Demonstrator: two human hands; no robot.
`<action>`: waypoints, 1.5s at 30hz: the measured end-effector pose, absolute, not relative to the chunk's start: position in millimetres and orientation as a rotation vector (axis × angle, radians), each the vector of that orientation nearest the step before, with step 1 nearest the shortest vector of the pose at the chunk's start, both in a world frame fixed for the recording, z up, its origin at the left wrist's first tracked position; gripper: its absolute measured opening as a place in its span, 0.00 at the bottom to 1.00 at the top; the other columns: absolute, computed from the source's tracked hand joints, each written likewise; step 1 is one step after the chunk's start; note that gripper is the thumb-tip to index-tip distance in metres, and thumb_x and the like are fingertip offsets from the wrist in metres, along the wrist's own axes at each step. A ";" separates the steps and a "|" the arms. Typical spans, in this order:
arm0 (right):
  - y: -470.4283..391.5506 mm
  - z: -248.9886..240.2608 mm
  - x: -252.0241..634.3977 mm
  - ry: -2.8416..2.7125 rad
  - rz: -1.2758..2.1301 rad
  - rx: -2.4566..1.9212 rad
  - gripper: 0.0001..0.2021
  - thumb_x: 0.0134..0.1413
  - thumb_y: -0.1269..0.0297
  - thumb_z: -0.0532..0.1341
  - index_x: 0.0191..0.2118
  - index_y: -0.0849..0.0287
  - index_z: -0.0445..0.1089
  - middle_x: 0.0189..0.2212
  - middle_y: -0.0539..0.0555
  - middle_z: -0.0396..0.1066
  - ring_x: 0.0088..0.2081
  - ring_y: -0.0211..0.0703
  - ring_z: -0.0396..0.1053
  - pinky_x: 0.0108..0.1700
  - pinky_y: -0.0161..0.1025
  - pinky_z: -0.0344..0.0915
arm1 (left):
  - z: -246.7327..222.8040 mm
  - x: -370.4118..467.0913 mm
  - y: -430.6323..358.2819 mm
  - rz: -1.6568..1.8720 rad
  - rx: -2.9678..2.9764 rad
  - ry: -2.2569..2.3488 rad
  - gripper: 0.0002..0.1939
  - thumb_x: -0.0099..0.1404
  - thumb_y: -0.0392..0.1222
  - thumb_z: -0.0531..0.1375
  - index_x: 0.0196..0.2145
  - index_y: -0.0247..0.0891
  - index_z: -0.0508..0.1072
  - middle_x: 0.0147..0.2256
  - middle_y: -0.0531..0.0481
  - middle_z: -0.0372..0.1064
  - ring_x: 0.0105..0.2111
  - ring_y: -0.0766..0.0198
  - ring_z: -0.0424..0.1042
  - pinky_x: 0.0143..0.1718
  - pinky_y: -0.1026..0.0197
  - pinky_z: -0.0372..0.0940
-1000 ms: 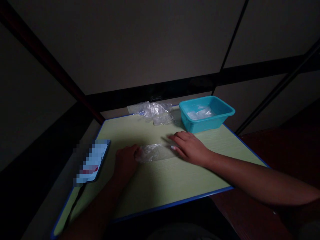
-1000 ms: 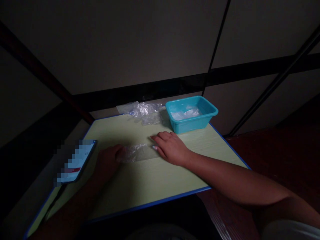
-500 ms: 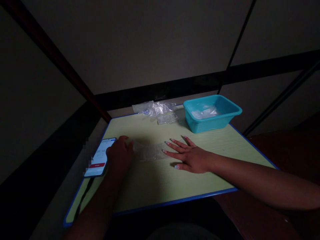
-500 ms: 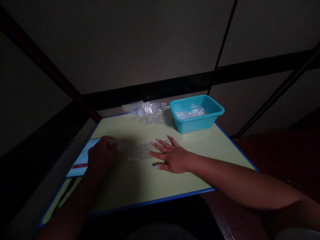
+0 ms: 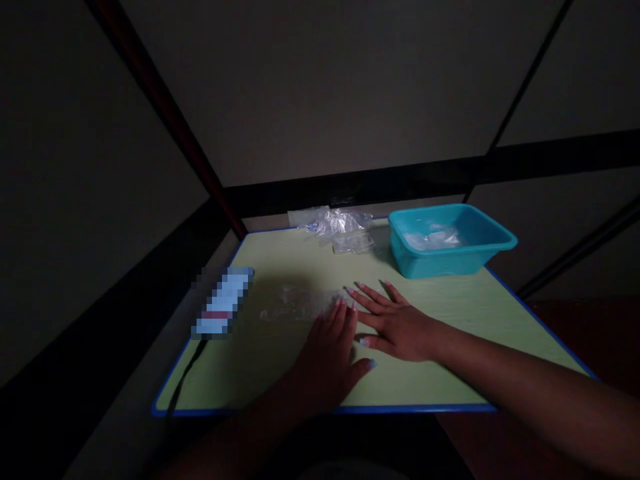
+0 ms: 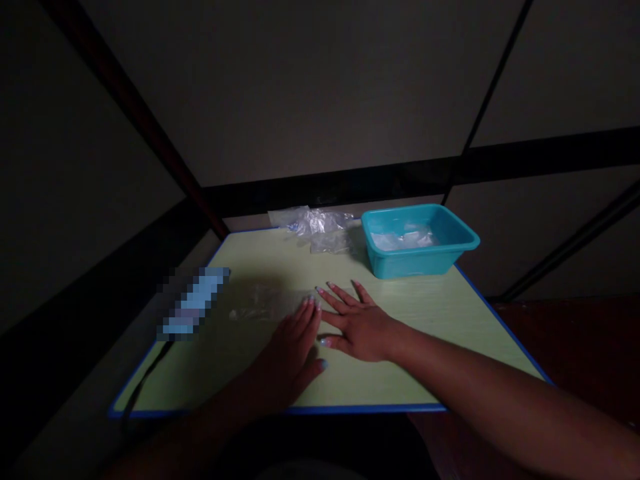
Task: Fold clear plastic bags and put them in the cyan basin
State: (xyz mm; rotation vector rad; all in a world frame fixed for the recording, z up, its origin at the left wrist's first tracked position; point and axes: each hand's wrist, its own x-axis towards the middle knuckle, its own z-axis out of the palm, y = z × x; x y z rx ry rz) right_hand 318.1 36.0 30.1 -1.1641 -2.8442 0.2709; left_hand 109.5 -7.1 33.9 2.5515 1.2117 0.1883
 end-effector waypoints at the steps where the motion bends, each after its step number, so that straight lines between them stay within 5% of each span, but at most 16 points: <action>1: 36.1 29.4 318.3 -2.843 0.261 -1.163 0.30 0.64 0.44 0.47 0.67 0.50 0.50 0.69 0.59 0.36 0.69 0.58 0.35 0.64 0.67 0.30 | 33.8 108.9 -5.6 0.161 2.527 1.267 0.40 0.69 0.59 0.46 0.67 0.30 0.43 0.68 0.31 0.37 0.68 0.43 0.37 0.64 0.38 0.45; 13: 36.8 34.5 317.3 -2.842 0.364 -1.160 0.31 0.64 0.43 0.47 0.68 0.47 0.45 0.69 0.59 0.35 0.68 0.61 0.35 0.63 0.70 0.32 | 27.6 25.2 1.1 -0.047 2.441 1.806 0.34 0.71 0.54 0.45 0.67 0.32 0.47 0.68 0.33 0.37 0.67 0.48 0.37 0.63 0.42 0.47; 18: 36.0 36.3 316.1 -2.835 0.397 -1.170 0.31 0.64 0.43 0.47 0.68 0.47 0.45 0.69 0.58 0.35 0.68 0.61 0.34 0.63 0.70 0.30 | 31.3 11.4 -0.7 -0.146 2.300 2.001 0.35 0.71 0.53 0.44 0.66 0.26 0.46 0.67 0.30 0.35 0.67 0.46 0.35 0.62 0.37 0.47; 24: 36.1 37.5 316.1 -2.848 0.414 -1.177 0.31 0.64 0.44 0.48 0.68 0.48 0.45 0.69 0.59 0.35 0.68 0.60 0.33 0.62 0.71 0.29 | 53.3 59.3 0.0 -0.089 2.524 1.607 0.34 0.71 0.53 0.45 0.68 0.33 0.42 0.68 0.35 0.29 0.68 0.48 0.31 0.63 0.35 0.42; 29: 37.9 35.3 317.1 -2.849 0.417 -1.174 0.31 0.64 0.44 0.49 0.68 0.47 0.47 0.68 0.59 0.37 0.68 0.60 0.33 0.62 0.71 0.30 | 55.9 92.2 18.8 -0.002 2.622 1.203 0.40 0.69 0.62 0.44 0.67 0.30 0.45 0.68 0.34 0.35 0.68 0.50 0.34 0.65 0.43 0.45; 38: 38.1 34.9 317.3 -2.848 0.439 -1.190 0.32 0.63 0.42 0.48 0.68 0.45 0.44 0.69 0.57 0.33 0.68 0.59 0.32 0.63 0.70 0.28 | 34.6 47.3 41.2 -0.090 2.514 1.490 0.32 0.71 0.54 0.43 0.68 0.37 0.44 0.69 0.43 0.36 0.68 0.54 0.35 0.65 0.42 0.40; 45: 37.4 38.6 317.1 -2.852 0.472 -1.205 0.32 0.63 0.42 0.47 0.68 0.45 0.43 0.69 0.57 0.33 0.69 0.59 0.31 0.63 0.69 0.27 | 30.4 18.0 47.7 -0.105 2.341 1.876 0.34 0.71 0.52 0.43 0.68 0.30 0.44 0.68 0.38 0.35 0.68 0.52 0.37 0.64 0.44 0.45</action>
